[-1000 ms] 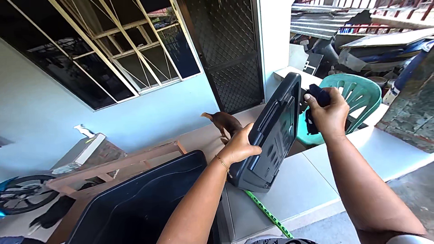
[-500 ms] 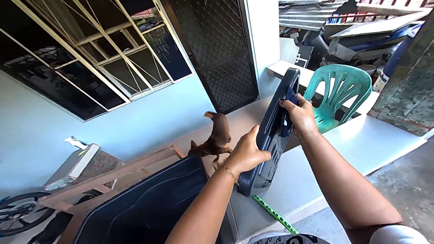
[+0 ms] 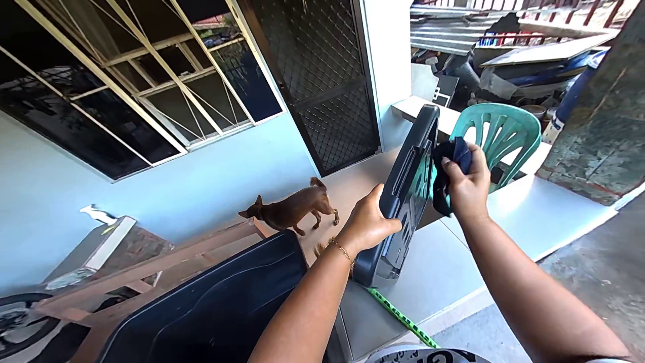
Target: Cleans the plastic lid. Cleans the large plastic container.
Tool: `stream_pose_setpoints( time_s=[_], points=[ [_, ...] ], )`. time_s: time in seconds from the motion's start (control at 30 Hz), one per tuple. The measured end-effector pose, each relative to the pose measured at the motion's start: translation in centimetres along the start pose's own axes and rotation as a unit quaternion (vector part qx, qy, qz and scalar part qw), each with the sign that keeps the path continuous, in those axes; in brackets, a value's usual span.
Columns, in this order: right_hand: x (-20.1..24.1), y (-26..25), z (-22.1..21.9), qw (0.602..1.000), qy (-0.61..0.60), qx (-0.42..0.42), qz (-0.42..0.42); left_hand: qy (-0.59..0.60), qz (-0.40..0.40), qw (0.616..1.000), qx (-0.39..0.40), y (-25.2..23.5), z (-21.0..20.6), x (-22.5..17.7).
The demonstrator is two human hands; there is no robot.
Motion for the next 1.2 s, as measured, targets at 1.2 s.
stream_pose_setpoints(
  time_s=[1.2],
  points=[
    [5.9, -3.7, -4.6, 0.821, 0.205, 0.253, 0.47, 0.13, -0.106, 0.985, -0.038, 6.9, -3.3, 2.1]
  ],
)
Point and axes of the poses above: each hand's wrist, its own y-axis away from the middle knuckle, its own z-axis out of the back of the hand, x = y × z, the point moved 4 cm from there along -y, towards the middle knuckle, and after that the axes turned 4 degrees about -x, right-handed, at the moved point
